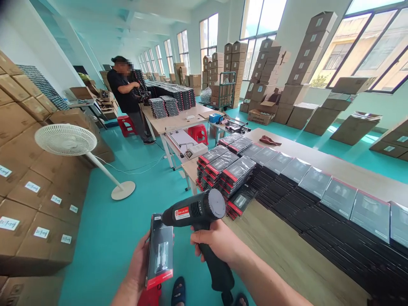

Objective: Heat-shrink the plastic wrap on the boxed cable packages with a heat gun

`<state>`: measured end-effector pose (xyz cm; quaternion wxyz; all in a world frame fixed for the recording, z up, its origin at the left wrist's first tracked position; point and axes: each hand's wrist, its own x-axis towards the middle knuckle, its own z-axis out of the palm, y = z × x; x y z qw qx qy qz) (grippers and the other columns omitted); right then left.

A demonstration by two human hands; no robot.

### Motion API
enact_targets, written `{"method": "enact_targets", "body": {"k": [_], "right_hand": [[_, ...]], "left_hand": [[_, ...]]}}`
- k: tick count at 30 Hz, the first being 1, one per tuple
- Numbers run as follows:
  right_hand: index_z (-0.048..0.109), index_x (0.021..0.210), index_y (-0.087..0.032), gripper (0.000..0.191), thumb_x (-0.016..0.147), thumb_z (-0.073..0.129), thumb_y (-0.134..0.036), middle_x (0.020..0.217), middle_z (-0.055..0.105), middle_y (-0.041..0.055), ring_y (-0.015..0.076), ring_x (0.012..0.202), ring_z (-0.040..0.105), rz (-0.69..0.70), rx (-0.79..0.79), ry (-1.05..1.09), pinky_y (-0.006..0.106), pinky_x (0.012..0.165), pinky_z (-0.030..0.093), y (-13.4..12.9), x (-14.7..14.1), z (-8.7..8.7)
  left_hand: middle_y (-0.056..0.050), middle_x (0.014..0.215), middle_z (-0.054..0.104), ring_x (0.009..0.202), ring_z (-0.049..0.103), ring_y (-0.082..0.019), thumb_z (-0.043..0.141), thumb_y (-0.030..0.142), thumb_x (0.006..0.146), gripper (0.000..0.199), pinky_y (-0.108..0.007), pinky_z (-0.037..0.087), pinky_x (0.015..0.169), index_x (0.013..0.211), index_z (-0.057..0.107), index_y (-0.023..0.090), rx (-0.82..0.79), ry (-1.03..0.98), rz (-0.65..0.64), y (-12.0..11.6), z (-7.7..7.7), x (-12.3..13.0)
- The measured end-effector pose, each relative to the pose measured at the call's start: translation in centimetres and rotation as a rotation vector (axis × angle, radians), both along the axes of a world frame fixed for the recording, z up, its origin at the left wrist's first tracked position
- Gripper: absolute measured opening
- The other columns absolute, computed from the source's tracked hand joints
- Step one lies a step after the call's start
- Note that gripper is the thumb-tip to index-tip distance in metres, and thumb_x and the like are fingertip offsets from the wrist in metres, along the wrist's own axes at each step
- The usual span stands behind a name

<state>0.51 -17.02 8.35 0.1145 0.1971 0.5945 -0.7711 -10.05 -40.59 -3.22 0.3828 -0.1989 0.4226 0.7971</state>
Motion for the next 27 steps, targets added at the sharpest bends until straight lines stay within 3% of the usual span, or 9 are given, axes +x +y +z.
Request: {"method": "enact_targets", "body": {"k": [4,7,11,14,18,23,25,27], "right_hand": [[0.057,0.09,-0.018,0.029,0.066,0.068,-0.03,0.066,0.061,-0.0026,0.0142,0.055,0.057,-0.098,0.022,0.009,0.027,0.049,0.046,-0.6,-0.1,0.0],[0.058,0.092,-0.017,0.03,0.066,0.068,-0.03,0.067,0.063,-0.001,0.0151,0.055,0.057,-0.033,-0.013,0.027,0.028,0.049,0.047,-0.8,-0.2,0.3],[0.056,0.091,-0.018,0.026,0.068,0.066,-0.027,0.06,0.058,-0.004,0.0139,0.054,0.055,-0.058,0.092,0.027,0.027,0.049,0.046,0.0,-0.7,0.3],[0.056,0.091,-0.018,0.025,0.069,0.066,-0.027,0.066,0.06,-0.0029,0.0141,0.056,0.057,-0.039,0.112,0.019,0.026,0.049,0.047,0.9,-0.7,-0.2],[0.058,0.085,-0.019,0.02,0.067,0.067,-0.024,0.062,0.061,-0.0034,0.0151,0.055,0.058,0.11,0.115,0.015,0.027,0.049,0.047,1.3,1.1,-0.4],[0.06,0.069,-0.02,0.012,0.06,0.059,-0.012,0.052,0.058,-0.004,0.0136,0.048,0.053,0.518,0.264,-0.072,0.023,0.043,0.04,1.1,3.7,0.1],[0.058,0.068,-0.02,0.008,0.062,0.06,-0.014,0.054,0.058,-0.0031,0.0137,0.049,0.053,0.474,0.287,-0.063,0.024,0.045,0.04,0.6,3.3,0.4],[0.056,0.071,-0.02,0.005,0.068,0.06,-0.021,0.055,0.057,-0.0027,0.0143,0.05,0.053,0.292,0.277,-0.007,0.026,0.048,0.043,-0.2,2.1,0.7]], "left_hand": [[-0.017,0.09,0.077,0.074,0.074,-0.03,0.067,0.04,0.083,0.044,-0.037,0.058,0.066,0.112,0.069,0.006,0.035,-0.003,-0.021,0.1,-0.2,-0.2],[-0.017,0.087,0.077,0.071,0.074,-0.031,0.066,0.038,0.084,0.044,-0.038,0.058,0.062,0.113,0.069,0.006,0.045,0.006,-0.03,0.1,-0.2,-0.3],[-0.017,0.092,0.078,0.081,0.075,-0.031,0.064,0.039,0.087,0.041,-0.037,0.058,0.069,0.111,0.07,0.006,0.115,0.013,-0.056,0.0,0.1,-0.4],[-0.017,0.094,0.078,0.083,0.075,-0.03,0.063,0.039,0.087,0.04,-0.037,0.059,0.072,0.11,0.07,0.006,0.119,0.034,-0.066,0.0,0.2,-0.6],[-0.015,0.087,0.078,0.078,0.075,-0.029,0.062,0.038,0.088,0.041,-0.038,0.059,0.073,0.114,0.069,0.008,0.111,0.03,-0.026,-0.3,-0.1,-1.2],[-0.018,0.099,0.078,0.091,0.074,-0.032,0.059,0.039,0.089,0.043,-0.041,0.059,0.081,0.117,0.068,0.007,0.113,0.083,0.011,-0.9,-0.3,-1.9],[-0.018,0.099,0.078,0.09,0.075,-0.032,0.06,0.039,0.088,0.044,-0.041,0.059,0.081,0.118,0.067,0.008,0.101,0.088,0.014,-1.0,0.0,-2.0],[-0.017,0.095,0.078,0.087,0.075,-0.032,0.059,0.039,0.088,0.043,-0.041,0.06,0.078,0.118,0.067,0.009,0.068,0.073,0.021,-0.8,0.4,-1.9]]}}
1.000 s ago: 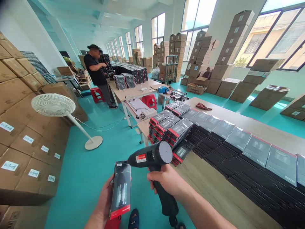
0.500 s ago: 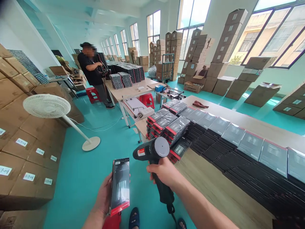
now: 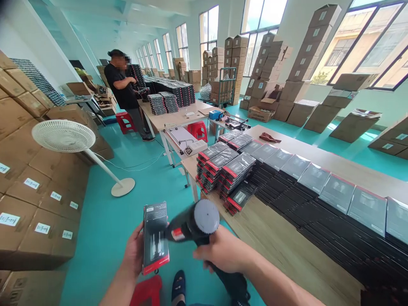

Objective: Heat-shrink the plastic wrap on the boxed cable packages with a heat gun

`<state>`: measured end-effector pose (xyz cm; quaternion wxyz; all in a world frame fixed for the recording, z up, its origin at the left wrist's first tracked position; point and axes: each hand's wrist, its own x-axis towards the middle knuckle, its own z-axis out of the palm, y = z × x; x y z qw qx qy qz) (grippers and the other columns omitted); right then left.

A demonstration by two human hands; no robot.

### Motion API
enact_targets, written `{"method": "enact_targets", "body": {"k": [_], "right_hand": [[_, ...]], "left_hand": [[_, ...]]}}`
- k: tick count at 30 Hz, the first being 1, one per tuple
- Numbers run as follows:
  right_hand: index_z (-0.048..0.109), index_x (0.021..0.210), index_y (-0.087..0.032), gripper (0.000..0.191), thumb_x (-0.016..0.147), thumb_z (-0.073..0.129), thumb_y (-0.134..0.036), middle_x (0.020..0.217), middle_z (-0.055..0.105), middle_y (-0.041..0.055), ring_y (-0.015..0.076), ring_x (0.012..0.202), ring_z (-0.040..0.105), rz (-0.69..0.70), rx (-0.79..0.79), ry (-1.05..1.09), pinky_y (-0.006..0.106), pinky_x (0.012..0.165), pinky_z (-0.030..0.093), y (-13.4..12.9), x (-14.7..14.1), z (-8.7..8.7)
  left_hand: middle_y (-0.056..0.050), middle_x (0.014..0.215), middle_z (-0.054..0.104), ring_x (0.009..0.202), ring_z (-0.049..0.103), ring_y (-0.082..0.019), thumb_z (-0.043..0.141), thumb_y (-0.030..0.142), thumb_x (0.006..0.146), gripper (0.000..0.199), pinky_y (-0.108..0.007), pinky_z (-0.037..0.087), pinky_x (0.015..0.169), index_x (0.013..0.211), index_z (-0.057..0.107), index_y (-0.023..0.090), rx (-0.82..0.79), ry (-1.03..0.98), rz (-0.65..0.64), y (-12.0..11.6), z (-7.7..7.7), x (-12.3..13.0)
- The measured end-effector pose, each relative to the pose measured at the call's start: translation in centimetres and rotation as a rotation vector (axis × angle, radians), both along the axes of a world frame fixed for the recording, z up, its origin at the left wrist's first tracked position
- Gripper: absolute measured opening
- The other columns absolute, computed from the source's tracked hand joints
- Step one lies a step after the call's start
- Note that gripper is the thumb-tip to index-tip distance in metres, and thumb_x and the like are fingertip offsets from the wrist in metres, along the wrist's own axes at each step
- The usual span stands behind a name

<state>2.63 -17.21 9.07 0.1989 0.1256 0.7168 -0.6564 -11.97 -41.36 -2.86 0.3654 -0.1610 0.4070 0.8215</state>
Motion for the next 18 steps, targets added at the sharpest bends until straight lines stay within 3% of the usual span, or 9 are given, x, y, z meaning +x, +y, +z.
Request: {"method": "enact_targets", "body": {"k": [2,3,8,9,11,14,18], "right_hand": [[0.056,0.075,-0.022,0.006,0.072,0.059,-0.026,0.057,0.055,-0.0033,0.0152,0.052,0.053,-0.136,-0.037,0.091,0.027,0.051,0.044,-0.8,-1.3,0.5],[0.056,0.073,-0.022,0.006,0.073,0.059,-0.027,0.056,0.055,-0.0035,0.0155,0.053,0.053,-0.136,-0.046,0.113,0.028,0.051,0.044,-1.2,-1.7,0.9],[0.058,0.06,-0.021,0.008,0.063,0.063,-0.014,0.067,0.062,-0.0025,0.0175,0.066,0.057,0.294,-0.062,0.252,0.027,0.061,0.046,-1.5,-0.2,1.5],[0.059,0.063,-0.021,0.008,0.062,0.062,-0.013,0.069,0.063,-0.0026,0.0179,0.069,0.057,0.287,-0.052,0.247,0.027,0.064,0.046,-1.3,0.5,1.1],[0.059,0.067,-0.021,0.005,0.064,0.06,-0.016,0.064,0.06,-0.0028,0.0173,0.064,0.055,0.1,-0.002,0.121,0.027,0.061,0.045,-0.9,1.8,-0.1],[0.057,0.071,-0.021,0.005,0.071,0.059,-0.026,0.055,0.054,-0.0034,0.0158,0.054,0.05,-0.119,-0.024,-0.066,0.028,0.053,0.041,-0.9,3.1,-2.2],[0.059,0.071,-0.019,0.012,0.072,0.063,-0.031,0.06,0.058,-0.001,0.0157,0.058,0.052,-0.018,-0.244,-0.076,0.028,0.055,0.041,-2.3,3.4,-3.5]], "left_hand": [[-0.017,0.094,0.078,0.087,0.075,-0.033,0.059,0.037,0.088,0.042,-0.041,0.06,0.074,0.117,0.068,0.009,-0.044,-0.016,0.013,0.3,0.3,0.0],[-0.017,0.093,0.078,0.086,0.075,-0.033,0.059,0.036,0.088,0.04,-0.041,0.061,0.072,0.117,0.068,0.009,-0.063,-0.019,0.024,0.4,0.4,0.0],[-0.017,0.096,0.078,0.081,0.075,-0.032,0.058,0.036,0.088,0.047,-0.045,0.06,0.075,0.127,0.063,0.01,-0.011,-0.017,0.078,0.0,0.2,-0.3],[-0.019,0.103,0.076,0.085,0.074,-0.032,0.056,0.038,0.088,0.05,-0.046,0.06,0.078,0.129,0.061,0.009,0.025,-0.009,0.088,-0.3,0.1,-0.4],[-0.02,0.113,0.073,0.091,0.073,-0.032,0.055,0.041,0.089,0.053,-0.046,0.059,0.081,0.131,0.059,0.009,0.076,0.009,0.14,-0.8,-0.1,-0.7],[-0.018,0.107,0.073,0.089,0.072,-0.029,0.052,0.045,0.091,0.051,-0.045,0.059,0.081,0.127,0.061,0.01,0.045,-0.006,0.35,-1.5,-0.7,-1.1],[-0.013,0.102,0.072,0.087,0.071,-0.029,0.047,0.042,0.093,0.043,-0.051,0.057,0.079,0.126,0.058,0.016,-0.068,-0.1,0.613,-2.0,-1.9,-1.8]]}}
